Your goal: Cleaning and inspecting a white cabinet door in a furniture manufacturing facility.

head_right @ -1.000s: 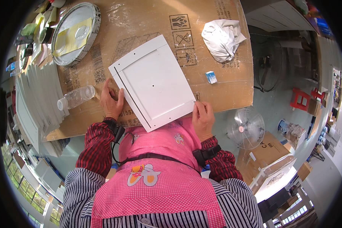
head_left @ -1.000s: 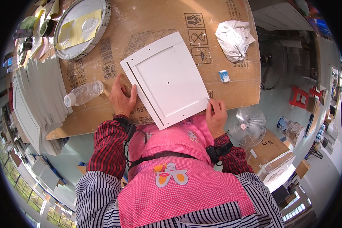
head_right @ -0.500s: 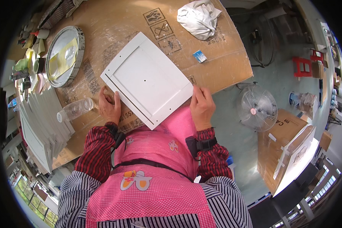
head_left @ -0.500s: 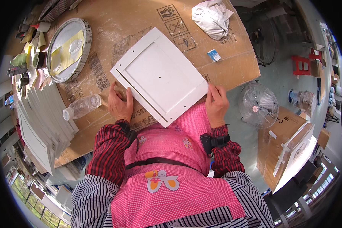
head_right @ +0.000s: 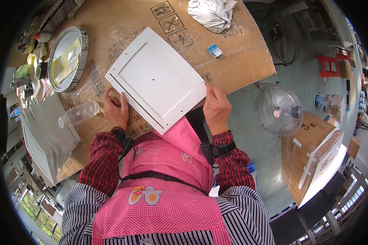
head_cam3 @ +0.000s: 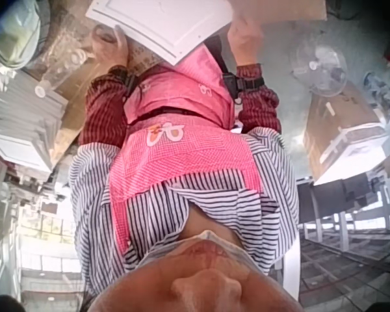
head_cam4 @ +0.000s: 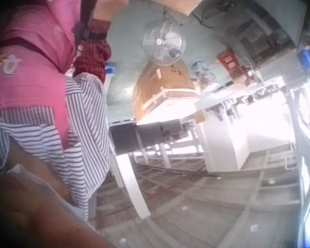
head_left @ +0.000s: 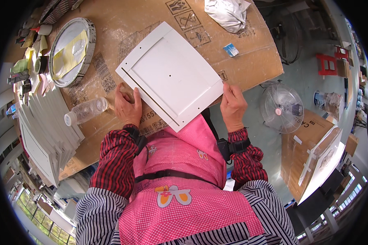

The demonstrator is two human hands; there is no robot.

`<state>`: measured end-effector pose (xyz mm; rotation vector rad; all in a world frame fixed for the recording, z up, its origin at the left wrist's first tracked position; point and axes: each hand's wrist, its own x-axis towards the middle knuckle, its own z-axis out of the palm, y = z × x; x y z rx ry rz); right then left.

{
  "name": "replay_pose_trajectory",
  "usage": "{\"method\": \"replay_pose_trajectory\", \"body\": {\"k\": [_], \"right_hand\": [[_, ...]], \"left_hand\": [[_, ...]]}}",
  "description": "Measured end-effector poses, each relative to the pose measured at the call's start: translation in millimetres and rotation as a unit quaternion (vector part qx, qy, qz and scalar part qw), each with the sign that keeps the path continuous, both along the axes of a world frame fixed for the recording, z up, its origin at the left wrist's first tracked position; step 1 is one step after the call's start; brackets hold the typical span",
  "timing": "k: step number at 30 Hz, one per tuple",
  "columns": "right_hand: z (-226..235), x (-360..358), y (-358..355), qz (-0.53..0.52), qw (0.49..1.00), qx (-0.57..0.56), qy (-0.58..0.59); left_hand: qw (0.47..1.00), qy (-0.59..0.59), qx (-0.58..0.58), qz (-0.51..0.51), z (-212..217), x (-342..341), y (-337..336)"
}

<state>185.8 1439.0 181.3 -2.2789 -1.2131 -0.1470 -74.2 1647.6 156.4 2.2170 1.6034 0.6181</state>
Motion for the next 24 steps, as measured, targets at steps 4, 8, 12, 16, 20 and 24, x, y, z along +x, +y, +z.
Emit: {"method": "replay_pose_trajectory", "body": {"k": [4, 8, 12, 16, 20, 24], "right_hand": [[-1, -3, 0, 0.009, 1.000, -0.004, -0.017], [-3, -7, 1, 0.000, 0.999, -0.020, -0.030], [-2, -10, -1, 0.005, 0.998, -0.035, -0.052], [1, -15, 0, 0.028, 0.998, -0.013, -0.048], [8, -22, -1, 0.060, 0.998, 0.014, 0.008], [2, -10, -3, -0.033, 0.998, 0.030, 0.045]], "left_hand": [[1.000, -0.003, -0.012, 0.006, -3, -3, 1], [1.000, -0.004, -0.007, -0.013, -1, -1, 1], [0.999, 0.027, 0.007, -0.038, 1, -2, 2], [0.997, 0.049, 0.025, -0.062, -4, -5, 4], [0.997, 0.048, 0.016, -0.052, -2, -4, 2], [0.998, 0.025, 0.007, -0.054, -2, -5, 2]]}}
